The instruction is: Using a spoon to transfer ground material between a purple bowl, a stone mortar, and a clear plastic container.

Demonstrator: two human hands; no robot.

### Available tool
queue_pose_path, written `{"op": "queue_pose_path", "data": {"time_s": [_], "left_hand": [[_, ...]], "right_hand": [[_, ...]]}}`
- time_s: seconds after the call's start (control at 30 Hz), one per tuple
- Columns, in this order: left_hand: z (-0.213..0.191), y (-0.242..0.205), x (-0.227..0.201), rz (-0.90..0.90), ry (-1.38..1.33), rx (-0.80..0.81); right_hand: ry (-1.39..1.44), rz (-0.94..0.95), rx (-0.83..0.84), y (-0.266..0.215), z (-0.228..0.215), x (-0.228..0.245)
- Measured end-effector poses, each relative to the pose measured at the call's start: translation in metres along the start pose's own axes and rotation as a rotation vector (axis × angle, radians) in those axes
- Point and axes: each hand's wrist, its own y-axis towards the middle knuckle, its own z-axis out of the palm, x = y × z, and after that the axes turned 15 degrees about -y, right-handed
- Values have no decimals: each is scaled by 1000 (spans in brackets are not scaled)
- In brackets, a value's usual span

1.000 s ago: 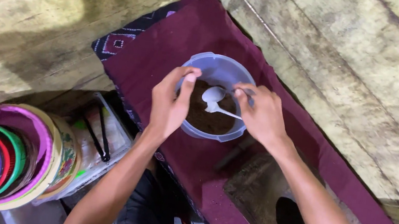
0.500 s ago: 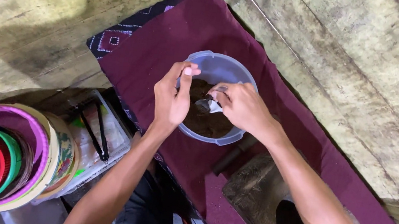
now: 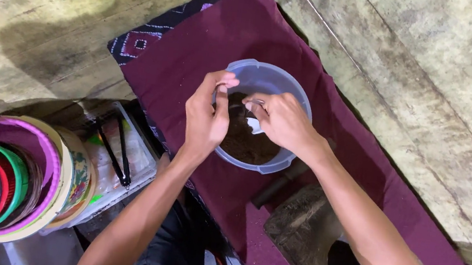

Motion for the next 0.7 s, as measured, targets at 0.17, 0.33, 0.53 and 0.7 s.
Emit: {"op": "queue_pose_path", "data": {"time_s": [0.17, 0.33, 0.53, 0.7], "left_hand": [[1, -2, 6, -2, 71, 57], [-5, -10, 12, 55, 72, 93], [-7, -15, 26, 142, 216, 106], [-6, -16, 24, 87, 142, 101]], "right_hand": [[-13, 10, 11, -17, -19, 7], [-17, 0, -95, -16, -23, 14], [-11, -20, -23, -26, 4, 18], [-82, -20, -121, -35, -18, 21]]}}
